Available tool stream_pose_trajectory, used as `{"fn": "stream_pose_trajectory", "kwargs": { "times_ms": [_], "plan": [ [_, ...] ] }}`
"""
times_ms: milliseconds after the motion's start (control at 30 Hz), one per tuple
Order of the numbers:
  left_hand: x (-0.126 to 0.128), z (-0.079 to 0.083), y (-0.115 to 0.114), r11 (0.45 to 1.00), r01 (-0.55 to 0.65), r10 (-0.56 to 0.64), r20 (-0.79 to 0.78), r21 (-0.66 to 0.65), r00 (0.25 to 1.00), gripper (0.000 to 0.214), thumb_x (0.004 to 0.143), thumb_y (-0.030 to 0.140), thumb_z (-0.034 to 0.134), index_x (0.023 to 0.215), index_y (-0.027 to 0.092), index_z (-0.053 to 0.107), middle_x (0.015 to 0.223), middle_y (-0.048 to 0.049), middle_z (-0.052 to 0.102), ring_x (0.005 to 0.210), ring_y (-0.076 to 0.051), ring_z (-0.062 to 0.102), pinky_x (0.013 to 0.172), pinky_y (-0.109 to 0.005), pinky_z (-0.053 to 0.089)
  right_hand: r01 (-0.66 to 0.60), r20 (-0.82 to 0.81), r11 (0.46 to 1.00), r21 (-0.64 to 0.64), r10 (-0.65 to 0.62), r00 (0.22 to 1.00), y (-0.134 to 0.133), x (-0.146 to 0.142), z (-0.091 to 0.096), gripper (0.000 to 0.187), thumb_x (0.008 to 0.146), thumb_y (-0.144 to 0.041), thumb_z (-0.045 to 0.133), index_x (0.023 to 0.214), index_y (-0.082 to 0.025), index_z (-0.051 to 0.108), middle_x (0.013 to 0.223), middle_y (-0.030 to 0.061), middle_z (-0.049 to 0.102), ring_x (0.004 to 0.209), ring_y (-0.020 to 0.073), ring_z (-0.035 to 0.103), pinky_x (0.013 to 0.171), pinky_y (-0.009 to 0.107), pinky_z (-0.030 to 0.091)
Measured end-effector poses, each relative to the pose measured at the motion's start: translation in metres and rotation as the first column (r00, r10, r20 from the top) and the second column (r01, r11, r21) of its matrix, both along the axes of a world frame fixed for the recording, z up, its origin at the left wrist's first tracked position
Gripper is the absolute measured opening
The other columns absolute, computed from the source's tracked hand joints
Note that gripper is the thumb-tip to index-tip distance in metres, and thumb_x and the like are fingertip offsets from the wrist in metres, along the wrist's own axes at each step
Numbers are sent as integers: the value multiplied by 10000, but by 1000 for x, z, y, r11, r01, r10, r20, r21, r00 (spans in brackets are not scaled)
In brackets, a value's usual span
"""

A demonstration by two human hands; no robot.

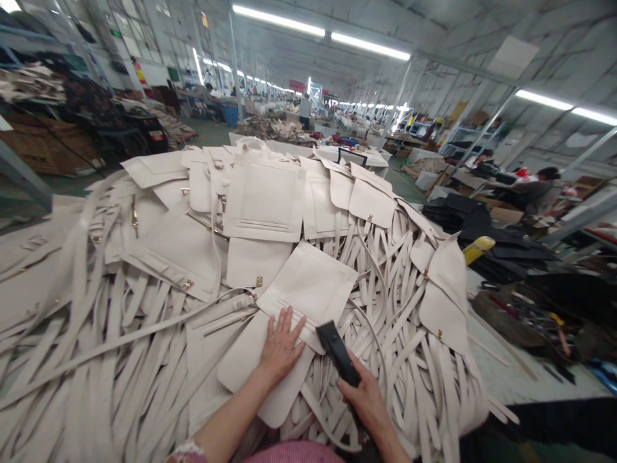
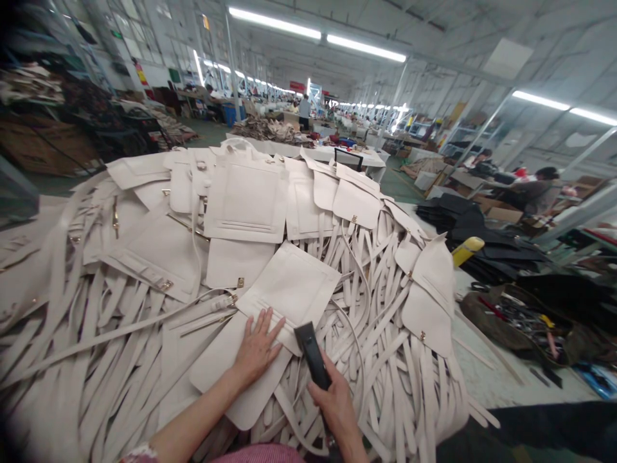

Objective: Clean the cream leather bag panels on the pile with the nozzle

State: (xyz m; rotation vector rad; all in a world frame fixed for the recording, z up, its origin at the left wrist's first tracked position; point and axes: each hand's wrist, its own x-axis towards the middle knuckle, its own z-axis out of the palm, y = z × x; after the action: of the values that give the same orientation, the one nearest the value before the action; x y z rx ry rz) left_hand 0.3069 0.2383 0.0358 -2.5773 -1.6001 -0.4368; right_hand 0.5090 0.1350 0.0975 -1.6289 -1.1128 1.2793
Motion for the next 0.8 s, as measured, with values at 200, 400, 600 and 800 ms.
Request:
{"fn": "stream_pose_trajectory", "kwargs": {
  "times_ms": [200, 400, 600, 800],
  "plan": [
    [-2, -2, -1, 1000, 6, -5, -17, 18, 1000, 631, 762, 345, 506, 1337, 273, 257, 1421, -113, 196, 1293, -291, 173, 1031, -506, 74, -27, 22, 999, -35, 28, 999, -19, 18, 3, 674, 626, -220, 541, 1282, -166, 393, 828, 23, 635, 450, 94, 440, 428, 212, 386],
    [-5, -5, -2, 1000, 8, -8, -19, -2, 1000, 695, 742, 388, 498, 1349, 181, 229, 1428, -119, 166, 1307, -284, 112, 1041, -503, 83, -125, -38, 991, -42, 123, 992, -17, -5, -17, 655, 593, -173, 520, 1243, -150, 446, 844, 27, 642, 429, 79, 430, 403, 196, 371],
    [-11, -2, -20, 992, 91, -90, 15, -86, 996, 757, 723, 407, 514, 1360, 176, 177, 1438, -111, 123, 1313, -275, 81, 1047, -496, 124, 11, 43, 1000, -2, -11, 999, -3, -2, 0, 661, 659, -255, 549, 1284, -128, 378, 911, 58, 627, 475, 99, 466, 443, 217, 416],
    [-16, 1, -44, 956, 246, -232, 103, -160, 967, 670, 750, 239, 473, 1356, 215, 191, 1431, -63, 181, 1311, -251, 110, 1058, -480, 166, -163, 111, 986, -32, 165, 980, 21, -5, 33, 616, 686, -196, 492, 1287, -189, 360, 582, -42, 554, 408, 92, 439, 377, 182, 363]
  ]
}}
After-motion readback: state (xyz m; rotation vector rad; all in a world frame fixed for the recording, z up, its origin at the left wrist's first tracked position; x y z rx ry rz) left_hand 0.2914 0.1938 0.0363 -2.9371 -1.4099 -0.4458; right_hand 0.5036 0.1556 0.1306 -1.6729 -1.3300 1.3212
